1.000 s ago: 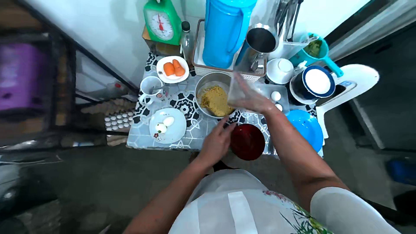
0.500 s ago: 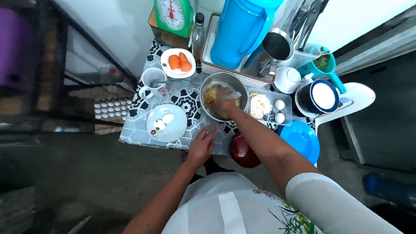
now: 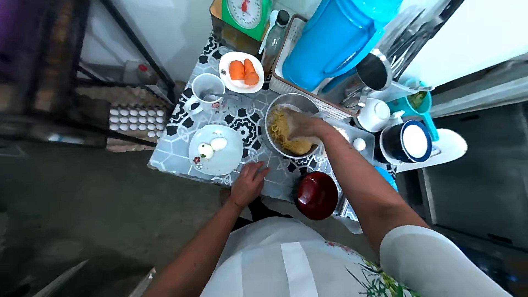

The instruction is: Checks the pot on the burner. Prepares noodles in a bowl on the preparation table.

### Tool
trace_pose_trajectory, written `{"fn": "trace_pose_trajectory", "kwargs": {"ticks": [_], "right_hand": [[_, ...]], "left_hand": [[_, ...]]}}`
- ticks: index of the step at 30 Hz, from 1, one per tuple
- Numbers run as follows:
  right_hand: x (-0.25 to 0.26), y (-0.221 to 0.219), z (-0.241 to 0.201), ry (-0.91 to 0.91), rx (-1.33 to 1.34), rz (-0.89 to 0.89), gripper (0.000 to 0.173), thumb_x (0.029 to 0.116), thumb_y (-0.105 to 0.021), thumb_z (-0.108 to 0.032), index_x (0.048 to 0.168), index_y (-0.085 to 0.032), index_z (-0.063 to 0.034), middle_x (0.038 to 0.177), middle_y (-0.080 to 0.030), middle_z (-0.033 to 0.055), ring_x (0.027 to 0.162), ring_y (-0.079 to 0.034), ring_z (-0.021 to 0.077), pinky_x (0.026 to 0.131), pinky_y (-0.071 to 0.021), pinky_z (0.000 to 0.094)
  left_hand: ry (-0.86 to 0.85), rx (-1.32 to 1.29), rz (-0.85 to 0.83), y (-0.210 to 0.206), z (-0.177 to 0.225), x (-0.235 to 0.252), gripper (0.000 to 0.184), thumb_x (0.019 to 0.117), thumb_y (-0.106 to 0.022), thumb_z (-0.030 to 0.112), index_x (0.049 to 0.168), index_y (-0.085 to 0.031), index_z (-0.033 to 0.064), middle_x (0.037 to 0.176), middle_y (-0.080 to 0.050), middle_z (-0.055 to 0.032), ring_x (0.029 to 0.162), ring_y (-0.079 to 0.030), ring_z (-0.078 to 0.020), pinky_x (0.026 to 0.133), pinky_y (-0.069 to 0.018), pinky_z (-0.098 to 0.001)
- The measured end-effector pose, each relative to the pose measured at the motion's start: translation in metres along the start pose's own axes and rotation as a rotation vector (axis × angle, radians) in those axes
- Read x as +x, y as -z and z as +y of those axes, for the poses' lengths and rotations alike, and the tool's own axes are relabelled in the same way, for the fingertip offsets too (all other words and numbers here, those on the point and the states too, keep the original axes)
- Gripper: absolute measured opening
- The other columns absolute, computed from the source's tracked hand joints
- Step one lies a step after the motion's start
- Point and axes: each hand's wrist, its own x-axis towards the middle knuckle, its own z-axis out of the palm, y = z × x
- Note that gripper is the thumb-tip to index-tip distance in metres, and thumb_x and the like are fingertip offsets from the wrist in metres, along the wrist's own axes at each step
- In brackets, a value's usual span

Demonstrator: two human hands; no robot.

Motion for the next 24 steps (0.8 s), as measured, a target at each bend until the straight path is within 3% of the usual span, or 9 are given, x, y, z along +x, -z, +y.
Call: {"fn": "trace_pose_trajectory", "kwargs": {"ticks": [4,7,10,12,14,17,20,22,24], "right_hand": [[-0.003,-0.011,0.002,-0.111,0.016,0.162,0.061,0.0914,-0.077,-0.028,0.142,-0.055,-0.0012,0.133,-0.061,0.0284,0.124,-0.058,0.048,0.102,-0.044,0.0696],[-0.006,-0.019,-0.016,-0.206,-0.023,0.235,0.042,0.0993,-0.063,-0.019,0.136,-0.058,0.001,0.125,-0.065,0.0304,0.117,-0.062,0.0503,0.097,-0.0475,0.0692],[-0.01,-0.019,-0.021,-0.137,0.08,0.171,0.062,0.1012,-0.064,-0.034,0.151,-0.046,-0.0017,0.144,-0.055,0.0285,0.133,-0.053,0.0466,0.109,-0.0411,0.0665],[-0.015,-0.026,-0.035,-0.166,0.022,0.073,0.103,0.0886,-0.076,-0.051,0.164,-0.019,-0.0096,0.159,-0.035,0.0298,0.143,-0.04,0.05,0.108,-0.0383,0.0731],[-0.014,-0.05,-0.045,-0.198,-0.076,0.102,0.112,0.0885,-0.074,-0.048,0.167,-0.002,-0.0126,0.164,-0.015,0.0364,0.147,-0.025,0.0592,0.105,-0.0291,0.0828],[-0.01,-0.063,-0.053,-0.219,-0.116,0.257,0.101,0.0884,-0.075,-0.041,0.164,-0.018,-0.0074,0.155,-0.035,0.0373,0.141,-0.039,0.0558,0.109,-0.0361,0.0725],[-0.008,-0.039,-0.045,-0.198,0.012,0.217,0.094,0.0842,-0.08,-0.03,0.16,-0.03,-0.0038,0.148,-0.044,0.0365,0.134,-0.045,0.0567,0.103,-0.0393,0.0754],[-0.007,-0.02,-0.023,-0.105,0.196,0.181,0.075,0.0868,-0.079,-0.024,0.152,-0.045,-0.0051,0.139,-0.057,0.0282,0.128,-0.056,0.0451,0.104,-0.0456,0.0672],[-0.018,0.0,-0.004,0.004,0.534,0.089,0.054,0.0882,-0.074,-0.01,0.139,-0.056,-0.0042,0.122,-0.067,0.0168,0.109,-0.066,0.0255,0.095,-0.0549,0.0471]], "left_hand": [[-0.008,0.037,0.004,-0.001,-0.001,-0.001,0.031,0.0954,-0.06,0.009,0.126,-0.068,0.0075,0.129,-0.067,-0.0211,0.119,-0.064,-0.0411,0.102,-0.0522,-0.0527],[-0.009,0.06,-0.006,-0.002,0.001,0.0,0.031,0.0954,-0.06,0.01,0.126,-0.068,0.0078,0.128,-0.067,-0.0202,0.119,-0.065,-0.0412,0.102,-0.0519,-0.0527],[-0.026,0.064,0.008,-0.003,-0.001,0.001,0.03,0.0959,-0.059,0.01,0.124,-0.069,0.0069,0.127,-0.067,-0.0211,0.118,-0.065,-0.0417,0.103,-0.0514,-0.0533],[-0.03,0.076,0.017,-0.005,-0.001,0.0,0.029,0.096,-0.059,0.01,0.124,-0.068,0.0077,0.127,-0.067,-0.0206,0.119,-0.064,-0.0411,0.104,-0.0509,-0.0529],[-0.035,0.084,0.035,-0.007,-0.002,-0.001,0.029,0.0952,-0.061,0.01,0.123,-0.069,0.0085,0.126,-0.068,-0.02,0.12,-0.064,-0.0401,0.104,-0.051,-0.0518],[-0.035,0.077,0.028,-0.006,-0.001,0.0,0.03,0.0942,-0.061,0.009,0.123,-0.069,0.0078,0.126,-0.067,-0.0202,0.12,-0.064,-0.0408,0.104,-0.0507,-0.0523],[-0.011,0.047,-0.011,-0.003,0.0,-0.001,0.03,0.093,-0.063,0.006,0.122,-0.07,0.0047,0.128,-0.067,-0.0226,0.121,-0.063,-0.0444,0.104,-0.0505,-0.0563],[-0.006,0.049,-0.028,-0.001,0.0,0.0,0.03,0.0934,-0.062,0.006,0.122,-0.07,0.004,0.129,-0.067,-0.0224,0.122,-0.063,-0.0443,0.105,-0.05,-0.0567],[-0.022,0.069,-0.004,-0.003,-0.001,0.0,0.028,0.0938,-0.062,0.007,0.12,-0.071,0.0049,0.128,-0.067,-0.0214,0.121,-0.064,-0.0431,0.104,-0.0506,-0.0555]]}}
